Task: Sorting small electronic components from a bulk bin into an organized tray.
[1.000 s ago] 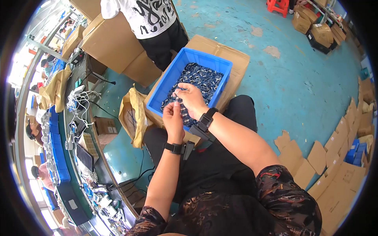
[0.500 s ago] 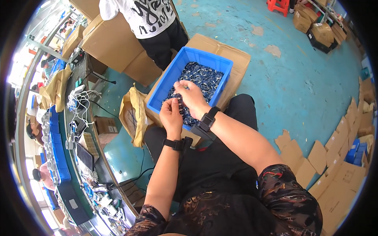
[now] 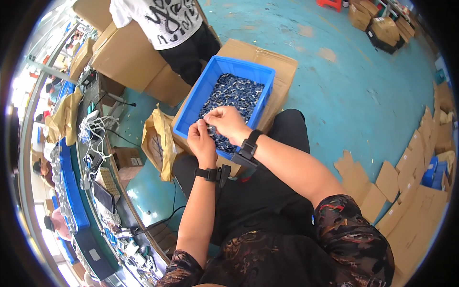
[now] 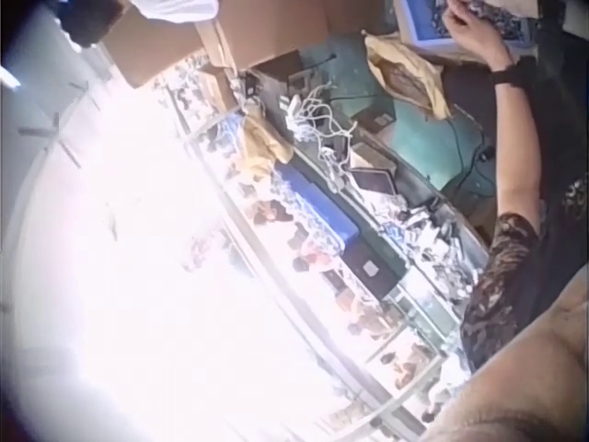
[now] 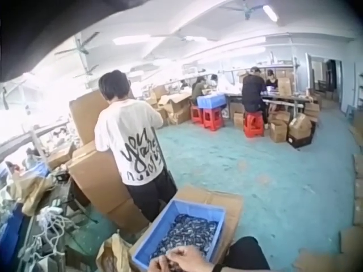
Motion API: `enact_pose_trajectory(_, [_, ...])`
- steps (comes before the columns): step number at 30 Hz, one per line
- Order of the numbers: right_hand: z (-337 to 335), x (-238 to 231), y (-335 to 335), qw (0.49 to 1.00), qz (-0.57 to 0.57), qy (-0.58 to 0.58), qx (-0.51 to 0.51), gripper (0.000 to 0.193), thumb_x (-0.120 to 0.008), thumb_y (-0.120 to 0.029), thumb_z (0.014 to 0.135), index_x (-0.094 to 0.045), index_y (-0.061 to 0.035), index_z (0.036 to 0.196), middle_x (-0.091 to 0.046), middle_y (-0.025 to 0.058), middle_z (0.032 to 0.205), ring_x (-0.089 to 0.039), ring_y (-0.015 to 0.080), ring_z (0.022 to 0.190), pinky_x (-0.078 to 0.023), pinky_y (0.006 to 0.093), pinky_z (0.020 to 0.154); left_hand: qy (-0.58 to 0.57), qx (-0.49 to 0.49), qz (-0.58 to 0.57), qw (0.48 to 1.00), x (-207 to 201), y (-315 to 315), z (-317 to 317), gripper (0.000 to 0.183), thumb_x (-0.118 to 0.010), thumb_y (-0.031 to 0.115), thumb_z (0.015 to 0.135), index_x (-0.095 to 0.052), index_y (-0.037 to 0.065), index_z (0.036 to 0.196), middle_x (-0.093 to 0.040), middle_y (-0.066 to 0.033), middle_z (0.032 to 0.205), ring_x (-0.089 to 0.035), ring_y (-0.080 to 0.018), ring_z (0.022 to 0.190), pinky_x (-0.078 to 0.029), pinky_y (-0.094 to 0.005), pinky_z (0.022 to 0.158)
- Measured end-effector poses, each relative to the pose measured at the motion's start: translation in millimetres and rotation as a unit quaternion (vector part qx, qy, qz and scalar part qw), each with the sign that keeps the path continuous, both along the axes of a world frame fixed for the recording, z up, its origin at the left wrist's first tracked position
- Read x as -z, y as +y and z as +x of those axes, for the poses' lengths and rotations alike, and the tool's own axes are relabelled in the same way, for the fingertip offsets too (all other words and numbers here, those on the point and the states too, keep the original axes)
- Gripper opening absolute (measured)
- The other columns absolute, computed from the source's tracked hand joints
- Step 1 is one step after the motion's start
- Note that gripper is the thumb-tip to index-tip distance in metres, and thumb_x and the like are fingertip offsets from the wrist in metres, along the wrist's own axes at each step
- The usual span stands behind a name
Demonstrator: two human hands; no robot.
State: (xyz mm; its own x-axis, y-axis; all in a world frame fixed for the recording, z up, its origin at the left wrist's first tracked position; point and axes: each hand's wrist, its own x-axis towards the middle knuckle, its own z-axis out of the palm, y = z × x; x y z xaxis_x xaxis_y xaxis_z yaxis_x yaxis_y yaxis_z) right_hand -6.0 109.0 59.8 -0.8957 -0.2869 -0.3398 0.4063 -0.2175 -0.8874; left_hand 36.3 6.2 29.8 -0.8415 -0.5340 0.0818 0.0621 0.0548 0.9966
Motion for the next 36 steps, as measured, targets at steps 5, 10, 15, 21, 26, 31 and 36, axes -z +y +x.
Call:
enact_pose_trajectory(5, [9.5, 4.9, -3.0, 0.989, -0.074, -0.126, 0.031, 0.018, -0.064, -0.017, 0.096, -0.068, -0.0015, 0.089, -0.058, 0.0006, 0.065, -0.049, 0.0083, 0.051, -0.039, 0.0253, 0.045, -0.021, -0.04, -0.059, 0.997, 1.6, -3.3, 0.7, 0.024, -0.07, 0.019, 0.093, -0.062, 0.001, 0.079, -0.054, 0.0031, 0.066, -0.043, -0.0045, 0.061, -0.037, -0.0229, 0.054])
enact_pose_trajectory(10, [20.5, -3.7, -8.0, 0.994, -0.073, -0.075, -0.01, 0.027, -0.067, -0.013, 0.092, -0.061, 0.0001, 0.115, -0.064, 0.004, 0.082, -0.059, 0.0097, 0.068, -0.048, 0.0255, 0.055, -0.035, -0.051, -0.032, 0.998, 0.9, -12.8, -1.9, 0.025, -0.063, 0.019, 0.097, -0.058, 0.002, 0.079, -0.055, 0.0015, 0.068, -0.043, -0.0045, 0.061, -0.036, -0.022, 0.054])
enact_pose_trajectory(15, [18.6, 14.3, 0.7, 0.993, -0.079, -0.083, -0.024, 0.012, -0.067, -0.011, 0.091, -0.065, -0.005, 0.102, -0.065, 0.0023, 0.085, -0.061, 0.0097, 0.072, -0.052, 0.0252, 0.062, 0.008, -0.047, 0.015, 0.999, 11.5, -4.9, -5.9, 0.02, -0.067, 0.016, 0.094, -0.058, 0.003, 0.081, -0.054, 0.0026, 0.068, -0.044, -0.0038, 0.059, -0.037, -0.0221, 0.052])
enact_pose_trajectory(21, [20.1, 1.0, 2.6, 0.99, -0.065, -0.112, -0.052, 0.016, -0.063, -0.016, 0.096, -0.061, -0.0061, 0.107, -0.065, 0.0031, 0.096, -0.064, 0.0136, 0.08, -0.054, 0.0293, 0.07, -0.001, -0.083, -0.025, 0.996, -7.4, -0.9, -4.6, 0.018, -0.072, 0.015, 0.089, -0.06, 0.002, 0.085, -0.051, 0.0042, 0.066, -0.043, -0.0042, 0.058, -0.037, -0.0217, 0.051])
enact_pose_trajectory(26, [16.2, -0.3, 5.0, 0.99, -0.054, -0.075, -0.102, 0.028, -0.061, -0.009, 0.096, -0.051, -0.0012, 0.121, -0.064, 0.0081, 0.1, -0.066, 0.0192, 0.085, -0.057, 0.0353, 0.076, -0.007, -0.09, 0.06, 0.994, 5.9, -5.0, -14.6, 0.024, -0.068, 0.023, 0.094, -0.06, 0.002, 0.083, -0.052, 0.0038, 0.068, -0.042, -0.0044, 0.06, -0.036, -0.0235, 0.051])
enact_pose_trajectory(31, [13.2, 7.4, 4.3, 0.994, 0.04, -0.066, -0.074, 0.014, -0.063, -0.011, 0.095, -0.062, -0.0016, 0.105, -0.067, 0.0072, 0.093, -0.067, 0.0173, 0.082, -0.057, 0.0335, 0.074, -0.022, -0.11, 0.06, 0.992, -8.5, -1.6, -14.1, 0.027, -0.069, 0.025, 0.092, -0.059, 0.002, 0.08, -0.05, 0.0031, 0.061, -0.041, -0.0048, 0.056, -0.034, -0.0256, 0.048])
enact_pose_trajectory(36, [16.0, 16.9, 0.0, 0.993, -0.008, -0.104, -0.054, 0.012, -0.057, -0.015, 0.099, -0.062, -0.0042, 0.099, -0.067, 0.0057, 0.09, -0.067, 0.0178, 0.079, -0.056, 0.0323, 0.072, 0.018, -0.13, 0.017, 0.991, -11.8, -3.9, -12.6, 0.022, -0.07, 0.02, 0.089, -0.061, 0.002, 0.081, -0.049, 0.0023, 0.055, -0.04, -0.0049, 0.051, -0.034, -0.0268, 0.046])
